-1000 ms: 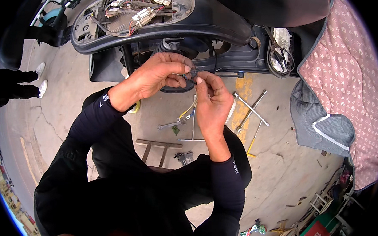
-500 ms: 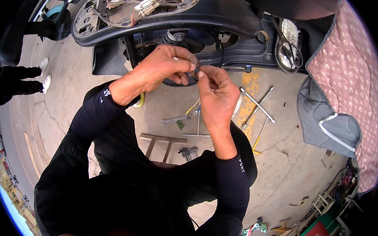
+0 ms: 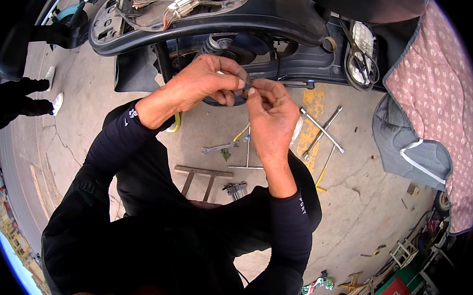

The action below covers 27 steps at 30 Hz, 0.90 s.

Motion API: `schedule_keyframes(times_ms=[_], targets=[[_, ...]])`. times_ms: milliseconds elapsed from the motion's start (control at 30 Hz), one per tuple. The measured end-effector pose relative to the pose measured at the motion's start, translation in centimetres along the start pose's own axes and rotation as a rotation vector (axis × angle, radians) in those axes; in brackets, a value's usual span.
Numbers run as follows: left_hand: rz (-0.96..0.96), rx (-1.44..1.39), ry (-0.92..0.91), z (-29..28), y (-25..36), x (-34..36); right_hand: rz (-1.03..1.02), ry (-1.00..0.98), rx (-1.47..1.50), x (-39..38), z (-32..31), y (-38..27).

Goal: The person repairs an electric scooter by first using pliers to remove a chain from the pedal mechanism. They then move to the scooter's seat area, open the compartment, and work on the internal wiring, connecting and organizing various electrical connectors.

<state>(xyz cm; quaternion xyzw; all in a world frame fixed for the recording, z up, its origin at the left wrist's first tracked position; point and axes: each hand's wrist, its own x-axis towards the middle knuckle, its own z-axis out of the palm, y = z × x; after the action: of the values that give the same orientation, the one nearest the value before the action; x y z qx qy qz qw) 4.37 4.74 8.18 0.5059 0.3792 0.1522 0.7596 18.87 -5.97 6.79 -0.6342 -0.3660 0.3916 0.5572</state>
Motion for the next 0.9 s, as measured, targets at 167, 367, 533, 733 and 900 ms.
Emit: schedule_keyframes(times_ms=[167,367,533,733,900], targets=[[-0.005,0.004,-0.010,-0.1,-0.1,0.0,0.002,0.006,-0.009,0.0,0.1,0.0],[0.030,0.049,-0.018,0.0,0.0,0.0,0.019,-0.011,-0.027,-0.2,0.1,-0.1],[0.068,0.078,-0.033,0.1,-0.5,0.3,-0.069,0.003,-0.134,-0.4,-0.1,-0.2],[0.042,0.081,-0.056,0.3,-0.3,0.4,-0.651,0.008,-0.699,0.1,-1.3,-0.4],[0.034,0.197,-0.127,-0.2,-0.1,-0.2,-0.874,-0.133,-1.046,0.5,-2.1,-1.4]])
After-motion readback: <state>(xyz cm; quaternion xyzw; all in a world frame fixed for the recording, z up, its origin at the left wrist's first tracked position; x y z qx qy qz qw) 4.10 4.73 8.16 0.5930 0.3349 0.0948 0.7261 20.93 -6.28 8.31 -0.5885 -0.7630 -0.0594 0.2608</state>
